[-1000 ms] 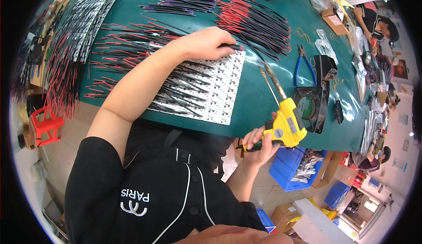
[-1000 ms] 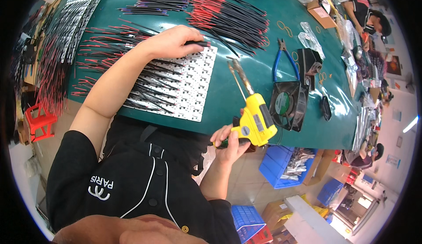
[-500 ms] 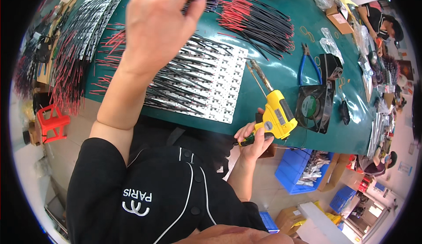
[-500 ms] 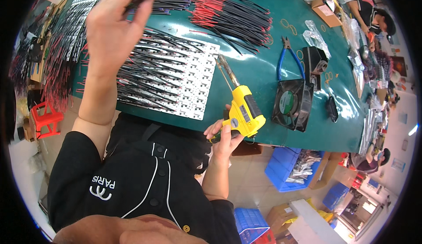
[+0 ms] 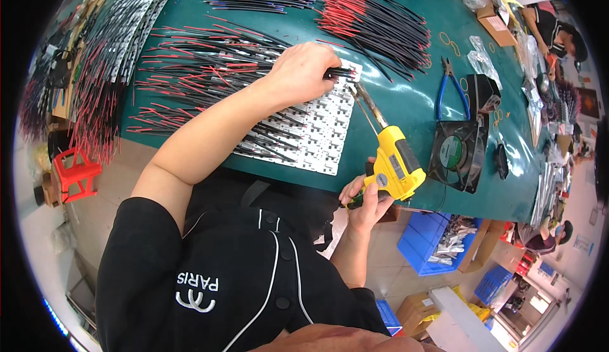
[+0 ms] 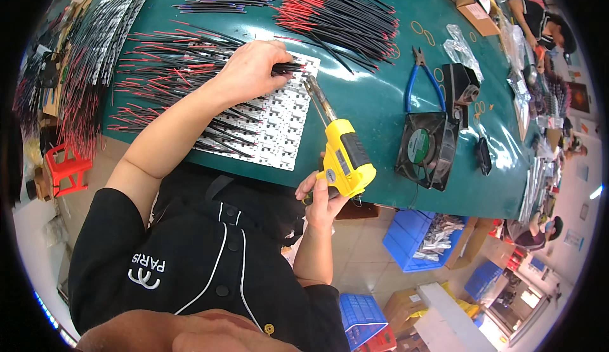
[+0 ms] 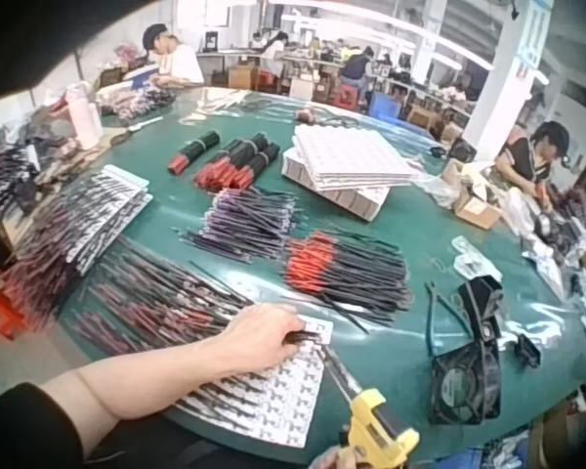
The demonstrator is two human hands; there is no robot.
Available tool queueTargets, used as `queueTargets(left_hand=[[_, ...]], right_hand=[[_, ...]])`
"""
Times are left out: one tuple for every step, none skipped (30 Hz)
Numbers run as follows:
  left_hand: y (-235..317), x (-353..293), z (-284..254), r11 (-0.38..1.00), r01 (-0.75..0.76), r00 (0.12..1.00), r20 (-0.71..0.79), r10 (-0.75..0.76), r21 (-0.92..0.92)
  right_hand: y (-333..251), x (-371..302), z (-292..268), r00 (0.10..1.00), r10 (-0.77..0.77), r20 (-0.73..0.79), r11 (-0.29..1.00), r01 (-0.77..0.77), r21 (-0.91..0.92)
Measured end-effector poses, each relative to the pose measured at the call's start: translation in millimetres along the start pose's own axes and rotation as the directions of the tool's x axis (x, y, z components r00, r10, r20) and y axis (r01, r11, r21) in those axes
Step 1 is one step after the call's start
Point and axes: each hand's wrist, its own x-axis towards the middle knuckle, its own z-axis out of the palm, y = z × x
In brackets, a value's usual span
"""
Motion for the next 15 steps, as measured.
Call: queueTargets(left_hand=[[0.1, -1.0, 0.6, 1.000, 0.007, 1.000, -0.013, -0.007, 0.005], [-0.1, -1.5, 1.3, 1.000, 0.014, 1.000, -0.027, -0.014, 0.010], [-0.7, -2.0, 1.4, 1.000, 0.016, 1.000, -0.024, -0.016, 0.009], [-1.1, -2.3, 1.0, 1.000, 0.016, 1.000, -0.022, -0.016, -0.003], [-1.2, -2.4, 0.9, 1.000, 0.016, 1.000, -0.019, -0.016, -0.015], [-1.3, -2.4, 1.0, 1.000, 0.016, 1.000, -0.018, -0.017, -0.017], [-1.2, -2.5, 1.1, 1.000, 0.010, 1.000, -0.025, -0.010, -0.022], [-1.1, -2.5, 1.0, 1.000, 0.003, 0.999, -0.032, -0.004, -0.026], [-0.8, -2.4, 0.3, 1.000, 0.004, 0.999, -0.031, -0.004, -0.026], [-0.2, -2.1, -0.9, 1.000, 0.011, 1.000, -0.002, -0.011, -0.024], [0.1, -2.1, -1.4, 1.000, 0.019, 0.999, 0.028, -0.019, -0.022], [0.3, -2.4, -0.9, 1.000, 0.020, 0.999, 0.027, -0.019, -0.023], [0.3, -2.9, 0.1, 1.000, 0.015, 1.000, 0.004, -0.015, -0.025], [0.3, -3.1, 0.8, 1.000, 0.009, 1.000, -0.020, -0.010, -0.027], [0.0, -3.2, 1.4, 1.000, 0.010, 1.000, -0.020, -0.011, -0.026]], right_hand=[[0.3, -0.3, -0.7, 1.000, 0.001, -0.002, 1.000, -0.001, -0.001], [0.6, -0.6, -1.3, 1.000, -0.005, 0.007, 1.000, 0.005, -0.013], [0.8, -1.4, -1.7, 1.000, -0.009, 0.016, 1.000, 0.010, -0.025], [0.4, -2.5, -1.1, 1.000, -0.007, 0.014, 1.000, 0.007, -0.026], [-0.6, -3.6, 0.6, 1.000, 0.005, -0.004, 0.996, -0.005, -0.087], [-1.6, -4.0, 2.0, 1.000, 0.014, -0.022, 0.989, -0.018, -0.147], [-2.4, -4.1, 2.4, 1.000, 0.016, -0.022, 0.989, -0.019, -0.148], [-3.0, -4.2, 2.9, 1.000, 0.017, -0.016, 0.987, -0.019, -0.158], [-3.0, -4.3, 3.0, 1.000, 0.018, -0.010, 0.986, -0.019, -0.167], [-2.8, -4.5, 3.4, 1.000, 0.019, -0.010, 0.986, -0.020, -0.167], [-2.4, -4.7, 3.8, 0.999, 0.025, -0.021, 0.987, -0.028, -0.158], [-2.8, -4.8, 4.3, 0.999, 0.031, -0.033, 0.988, -0.036, -0.151], [-2.9, -5.0, 4.1, 0.999, 0.031, -0.032, 0.988, -0.036, -0.152], [-2.8, -5.3, 3.7, 0.999, 0.030, -0.030, 0.987, -0.034, -0.156], [-2.1, -5.4, 3.3, 0.999, 0.029, -0.029, 0.987, -0.033, -0.160]])
